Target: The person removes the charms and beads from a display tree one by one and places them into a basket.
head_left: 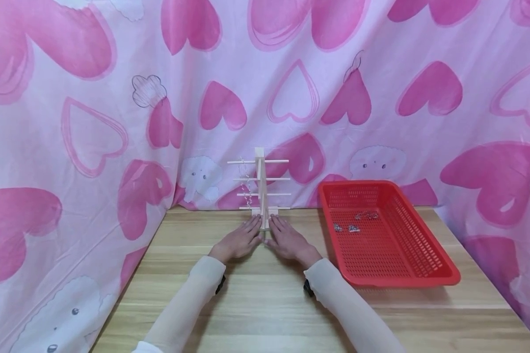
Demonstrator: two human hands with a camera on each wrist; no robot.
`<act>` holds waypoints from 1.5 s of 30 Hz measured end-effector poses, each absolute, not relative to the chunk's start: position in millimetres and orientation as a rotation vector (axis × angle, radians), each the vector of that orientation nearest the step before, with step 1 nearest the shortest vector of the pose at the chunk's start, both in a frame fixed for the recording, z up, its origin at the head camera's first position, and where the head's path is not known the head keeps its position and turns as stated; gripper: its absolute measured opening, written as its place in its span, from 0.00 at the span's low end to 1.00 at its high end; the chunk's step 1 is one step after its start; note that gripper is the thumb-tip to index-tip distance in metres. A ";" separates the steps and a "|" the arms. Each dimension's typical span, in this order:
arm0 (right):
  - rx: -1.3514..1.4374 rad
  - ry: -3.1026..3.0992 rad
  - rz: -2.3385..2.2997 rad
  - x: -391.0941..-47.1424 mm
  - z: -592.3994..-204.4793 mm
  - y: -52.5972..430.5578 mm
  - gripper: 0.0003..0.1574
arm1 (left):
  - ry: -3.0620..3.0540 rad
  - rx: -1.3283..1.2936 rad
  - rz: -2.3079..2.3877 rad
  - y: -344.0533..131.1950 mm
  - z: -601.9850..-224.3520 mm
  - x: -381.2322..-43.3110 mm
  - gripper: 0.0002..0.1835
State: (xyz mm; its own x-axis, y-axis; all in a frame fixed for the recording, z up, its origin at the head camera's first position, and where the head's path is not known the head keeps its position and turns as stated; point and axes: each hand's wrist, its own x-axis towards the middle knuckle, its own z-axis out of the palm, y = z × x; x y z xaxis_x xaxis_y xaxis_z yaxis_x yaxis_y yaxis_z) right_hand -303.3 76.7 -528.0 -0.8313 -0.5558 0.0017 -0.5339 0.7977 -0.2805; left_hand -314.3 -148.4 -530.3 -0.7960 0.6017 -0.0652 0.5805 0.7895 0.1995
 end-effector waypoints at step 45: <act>-0.816 2.802 -0.374 -309.2 -526.5 78.0 0.49 | 3.302 0.664 1.446 -151.2 -374.7 -340.0 0.13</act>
State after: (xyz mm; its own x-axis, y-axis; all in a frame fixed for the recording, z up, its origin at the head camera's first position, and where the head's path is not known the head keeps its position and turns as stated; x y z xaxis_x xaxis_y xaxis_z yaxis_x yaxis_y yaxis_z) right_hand -309.2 78.0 -526.5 -0.8278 -0.5483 -0.1184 -0.4980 0.8155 -0.2948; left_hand -340.0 -151.2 -374.7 -0.8046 0.1071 0.5841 0.5019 0.6484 0.5725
